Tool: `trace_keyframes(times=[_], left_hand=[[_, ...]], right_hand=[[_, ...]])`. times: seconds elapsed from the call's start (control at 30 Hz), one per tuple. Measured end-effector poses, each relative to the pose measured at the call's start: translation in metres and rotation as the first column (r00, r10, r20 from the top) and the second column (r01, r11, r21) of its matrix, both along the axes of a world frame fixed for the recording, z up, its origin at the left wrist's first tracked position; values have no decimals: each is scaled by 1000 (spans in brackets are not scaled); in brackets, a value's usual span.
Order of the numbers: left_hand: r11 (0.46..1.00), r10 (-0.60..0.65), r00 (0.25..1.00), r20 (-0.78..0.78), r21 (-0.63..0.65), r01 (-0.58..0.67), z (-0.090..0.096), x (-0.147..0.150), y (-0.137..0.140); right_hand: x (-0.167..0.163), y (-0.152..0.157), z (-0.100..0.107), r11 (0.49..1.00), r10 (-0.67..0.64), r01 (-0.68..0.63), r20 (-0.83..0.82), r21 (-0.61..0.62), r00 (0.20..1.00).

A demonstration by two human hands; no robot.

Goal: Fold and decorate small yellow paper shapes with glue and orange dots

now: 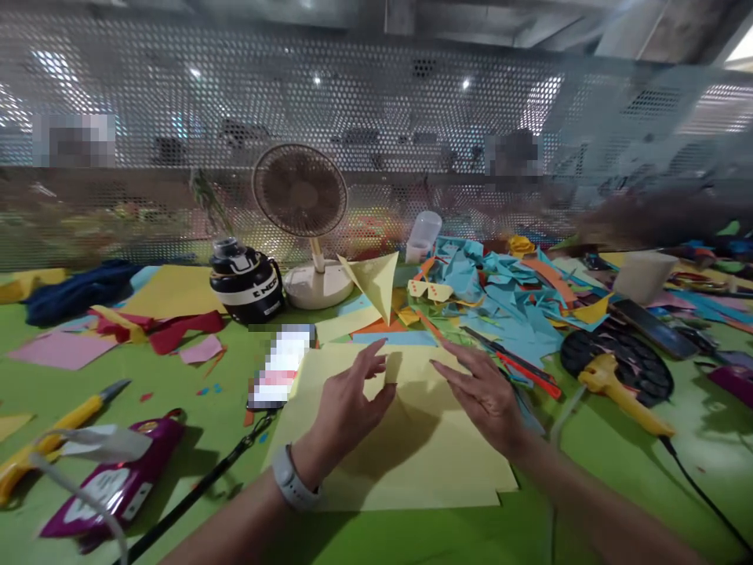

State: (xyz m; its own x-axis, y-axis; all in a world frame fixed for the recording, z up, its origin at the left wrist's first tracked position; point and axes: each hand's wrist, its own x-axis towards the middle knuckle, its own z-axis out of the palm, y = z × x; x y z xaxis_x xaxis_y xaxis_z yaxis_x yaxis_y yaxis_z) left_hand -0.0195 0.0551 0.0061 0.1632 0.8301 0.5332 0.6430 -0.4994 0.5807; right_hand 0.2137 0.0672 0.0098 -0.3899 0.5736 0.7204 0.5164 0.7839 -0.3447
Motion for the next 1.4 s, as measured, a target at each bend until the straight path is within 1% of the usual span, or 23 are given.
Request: trace_keyframes(times=[0.1, 0.17, 0.2, 0.23, 0.27, 0.3, 0.37, 0.4, 0.47, 0.57, 0.6, 0.67, 0.73, 0.77, 0.8, 0.9, 0.97, 1.07, 1.13, 1.2, 1.27, 1.33, 1.4], left_hand=[[1000, -19, 1000, 16, 18, 19, -1, -1, 0], [998, -49, 998, 29, 44, 48, -1, -2, 1], [996, -67, 997, 41, 53, 65, -1, -3, 1], [995, -83, 995, 62, 59, 80, 0, -3, 1], [994, -100, 991, 87, 59, 95, 0, -3, 1], [992, -117, 987, 112, 53, 111, 2, -2, 1], [988, -156, 977, 143, 27, 154, 5, -1, 1], [984, -179, 972, 150, 12, 179, 7, -1, 0], [972, -228, 960, 160, -12, 233, 10, 1, -1], [948, -312, 936, 161, -14, 318, 13, 3, -4], [938, -340, 927, 159, -9, 346, 13, 3, -5], [922, -381, 910, 165, -12, 388, 13, 4, -6], [922, -377, 909, 176, -21, 387, 12, 4, -6], [930, -357, 917, 181, -26, 367, 13, 4, -6], [942, -323, 928, 186, -25, 334, 13, 4, -6], [968, -220, 947, 234, -64, 241, 19, 3, -4], [959, -192, 943, 273, -150, 239, 24, 2, -3], [943, -159, 950, 268, -243, 226, 30, 0, -2], [954, -136, 968, 210, -236, 185, 31, 0, -2], [947, -148, 978, 146, -264, 183, 30, -1, -2], [893, -191, 973, 126, -389, 226, 30, 0, -3], [777, -254, 952, 169, -551, 305, 29, 2, -3], [656, -292, 918, 268, -642, 396, 29, 3, -3]], right_hand=[[-1, -2, 0, 998, -4, 3, -24, -56, 1000], [0, -4, 3, 983, 24, -34, -58, -181, 998], [1, -6, 5, 957, 58, -77, -75, -281, 996], [3, -7, 8, 908, 109, -140, -100, -394, 989], [4, -8, 10, 835, 170, -220, -145, -505, 975], [5, -8, 12, 739, 226, -309, -212, -598, 951], [5, -8, 16, 551, 262, -454, -371, -701, 891], [3, -8, 18, 483, 236, -497, -440, -721, 867], [-4, -9, 22, 381, 146, -507, -491, -774, 859], [-17, -13, 29, 229, 61, -422, -420, -877, 906], [-22, -14, 31, 189, 45, -399, -399, -897, 916], [-29, -17, 34, 142, -4, -391, -395, -910, 919], [-33, -19, 35, 115, -64, -418, -426, -901, 902], [-33, -19, 35, 115, -98, -437, -448, -892, 889], [-33, -18, 34, 133, -137, -459, -475, -879, 869], [-30, -14, 33, 273, -279, -502, -567, -821, 775], [-25, -10, 30, 335, -370, -499, -598, -799, 711], [-17, -8, 24, 338, -477, -492, -596, -802, 646], [-12, -8, 19, 330, -509, -494, -592, -804, 624], [-9, -10, 15, 319, -517, -500, -590, -805, 620], [-8, -14, 12, 299, -511, -513, -589, -804, 625], [-8, -18, 10, 278, -500, -524, -587, -805, 637], [-4, -20, 12, 253, -481, -520, -572, -816, 665]])
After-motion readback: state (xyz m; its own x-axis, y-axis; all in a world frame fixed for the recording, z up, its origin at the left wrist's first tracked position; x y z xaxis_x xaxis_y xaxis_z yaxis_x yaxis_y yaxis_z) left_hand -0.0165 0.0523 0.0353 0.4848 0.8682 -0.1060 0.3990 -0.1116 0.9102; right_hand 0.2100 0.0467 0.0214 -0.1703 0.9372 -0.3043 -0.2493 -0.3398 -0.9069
